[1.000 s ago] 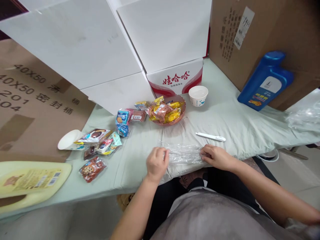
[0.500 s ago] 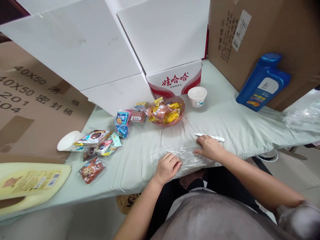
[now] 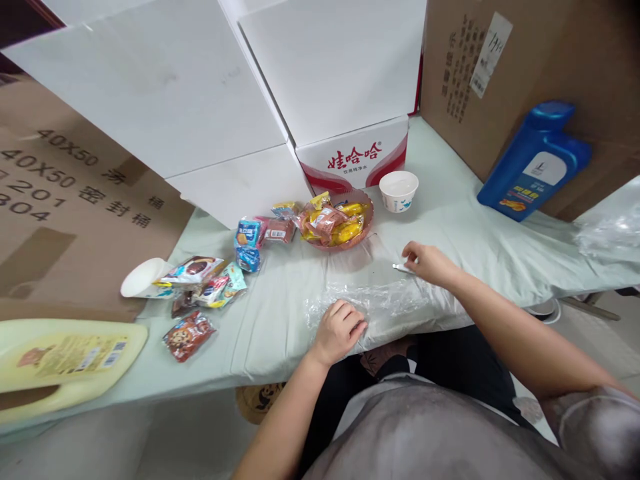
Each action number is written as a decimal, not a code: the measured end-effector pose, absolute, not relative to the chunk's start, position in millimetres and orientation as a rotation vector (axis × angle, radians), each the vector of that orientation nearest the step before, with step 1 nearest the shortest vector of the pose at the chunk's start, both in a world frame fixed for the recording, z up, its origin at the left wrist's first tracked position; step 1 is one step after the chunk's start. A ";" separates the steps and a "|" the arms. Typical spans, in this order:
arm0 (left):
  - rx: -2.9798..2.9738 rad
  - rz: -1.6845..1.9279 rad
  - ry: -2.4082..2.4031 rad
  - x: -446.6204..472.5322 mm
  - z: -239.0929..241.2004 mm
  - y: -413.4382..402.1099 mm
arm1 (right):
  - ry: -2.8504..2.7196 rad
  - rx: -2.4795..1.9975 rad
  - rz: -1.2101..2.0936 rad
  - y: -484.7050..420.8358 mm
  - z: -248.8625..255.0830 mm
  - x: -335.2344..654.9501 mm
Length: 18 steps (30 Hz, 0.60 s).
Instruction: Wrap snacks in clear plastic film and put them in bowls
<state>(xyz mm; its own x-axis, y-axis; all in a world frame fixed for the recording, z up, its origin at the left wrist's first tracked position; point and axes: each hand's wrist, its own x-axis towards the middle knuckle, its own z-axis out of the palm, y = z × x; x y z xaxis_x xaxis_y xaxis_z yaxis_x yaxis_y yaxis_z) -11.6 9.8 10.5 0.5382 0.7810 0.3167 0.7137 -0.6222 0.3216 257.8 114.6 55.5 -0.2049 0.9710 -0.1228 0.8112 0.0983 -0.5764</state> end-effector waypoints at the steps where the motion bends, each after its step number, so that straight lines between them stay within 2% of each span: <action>1: 2.615 0.660 1.283 -11.6 10.4 9.5 | -2.035 -1.830 0.640 115.7 58.0 265.2; 3: 2.614 0.666 1.289 -11.7 10.3 9.4 | -1.968 -1.840 0.477 111.6 63.0 272.5; 8: 2.668 0.617 1.304 -9.1 13.6 9.2 | -2.191 -1.537 0.755 78.9 68.3 251.4; 13: 2.659 0.571 1.375 -5.1 23.2 1.2 | -2.464 -1.626 0.468 54.3 63.5 234.5; 18: 2.546 0.809 1.478 -18.6 39.1 5.6 | -2.596 -1.564 0.474 42.7 58.6 240.9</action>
